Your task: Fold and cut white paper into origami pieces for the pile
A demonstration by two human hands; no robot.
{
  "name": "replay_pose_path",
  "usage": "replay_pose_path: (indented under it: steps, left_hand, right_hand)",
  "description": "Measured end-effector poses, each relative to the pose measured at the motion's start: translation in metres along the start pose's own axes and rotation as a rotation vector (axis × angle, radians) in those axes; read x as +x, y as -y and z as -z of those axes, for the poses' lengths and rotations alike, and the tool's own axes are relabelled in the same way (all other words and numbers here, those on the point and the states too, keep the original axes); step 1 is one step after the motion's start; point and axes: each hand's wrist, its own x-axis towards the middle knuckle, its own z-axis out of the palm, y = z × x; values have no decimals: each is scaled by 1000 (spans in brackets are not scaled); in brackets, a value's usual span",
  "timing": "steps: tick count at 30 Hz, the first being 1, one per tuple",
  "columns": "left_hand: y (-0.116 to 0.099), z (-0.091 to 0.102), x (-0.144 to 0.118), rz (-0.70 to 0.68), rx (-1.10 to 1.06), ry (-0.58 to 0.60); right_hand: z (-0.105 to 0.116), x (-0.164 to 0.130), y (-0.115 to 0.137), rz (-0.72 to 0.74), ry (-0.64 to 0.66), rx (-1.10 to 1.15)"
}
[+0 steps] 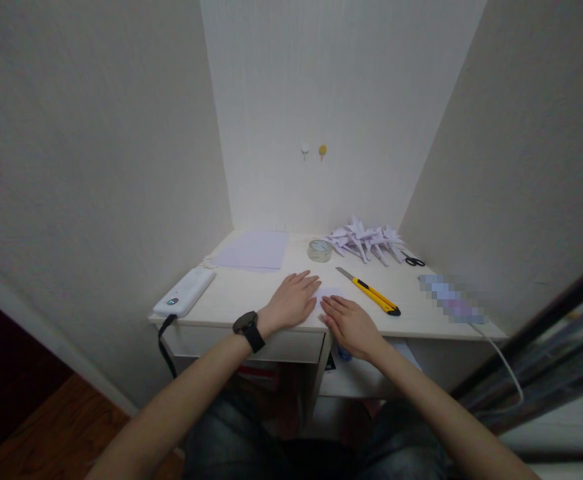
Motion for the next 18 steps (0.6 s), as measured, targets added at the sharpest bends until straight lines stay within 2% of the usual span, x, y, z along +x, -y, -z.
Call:
replay_pose_path:
  steps: [3,6,11,18]
  left_hand:
    - [-13,-9,-4,-27,-5,135]
    - [-14,-18,-7,-9,-30,239]
    - [0,-17,-14,-31,-31,286]
    - [13,4,-45,-7,-20,295]
  right_hand:
    - [-1,-3,1,-1,9,-22]
    - [0,-7,2,-1,34,-55]
    - [4,-14,-3,-29,40,-78]
    - [11,-25,-19,-111,10,-141]
